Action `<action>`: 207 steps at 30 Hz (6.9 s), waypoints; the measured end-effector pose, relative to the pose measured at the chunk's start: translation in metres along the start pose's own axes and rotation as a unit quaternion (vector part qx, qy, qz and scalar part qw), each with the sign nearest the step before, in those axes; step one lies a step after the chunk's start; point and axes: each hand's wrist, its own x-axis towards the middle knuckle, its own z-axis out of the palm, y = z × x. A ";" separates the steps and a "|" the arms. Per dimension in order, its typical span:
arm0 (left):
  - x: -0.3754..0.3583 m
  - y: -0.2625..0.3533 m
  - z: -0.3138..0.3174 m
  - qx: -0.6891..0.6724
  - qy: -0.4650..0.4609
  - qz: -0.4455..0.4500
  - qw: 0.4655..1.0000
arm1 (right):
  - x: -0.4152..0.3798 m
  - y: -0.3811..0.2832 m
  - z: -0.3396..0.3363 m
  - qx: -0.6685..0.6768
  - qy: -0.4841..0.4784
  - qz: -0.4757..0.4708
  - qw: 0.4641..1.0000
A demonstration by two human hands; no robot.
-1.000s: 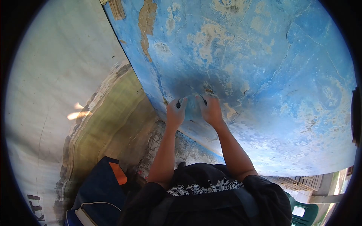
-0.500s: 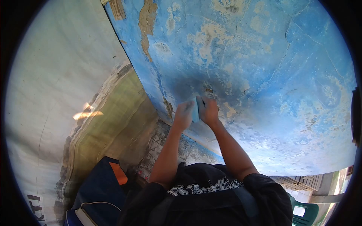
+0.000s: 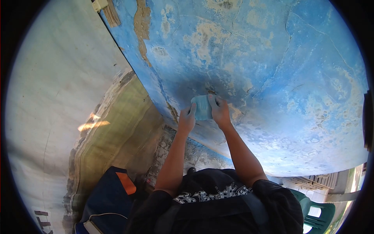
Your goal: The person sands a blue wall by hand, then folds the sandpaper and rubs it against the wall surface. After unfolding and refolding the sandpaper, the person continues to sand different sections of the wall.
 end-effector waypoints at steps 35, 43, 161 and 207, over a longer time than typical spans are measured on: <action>-0.013 0.067 -0.009 0.118 -0.103 0.126 0.980 | -0.010 0.018 0.005 -0.044 -0.092 -0.112 0.988; -0.007 0.062 -0.011 0.178 0.046 0.217 0.959 | -0.004 -0.004 -0.031 0.035 -0.163 0.012 0.986; 0.039 0.162 0.221 0.115 0.337 0.433 0.828 | 0.079 -0.296 -0.246 -0.531 -0.103 -0.692 0.478; 0.071 0.217 0.181 0.216 0.230 0.583 0.749 | 0.076 -0.297 -0.259 -0.497 -0.157 -0.664 0.536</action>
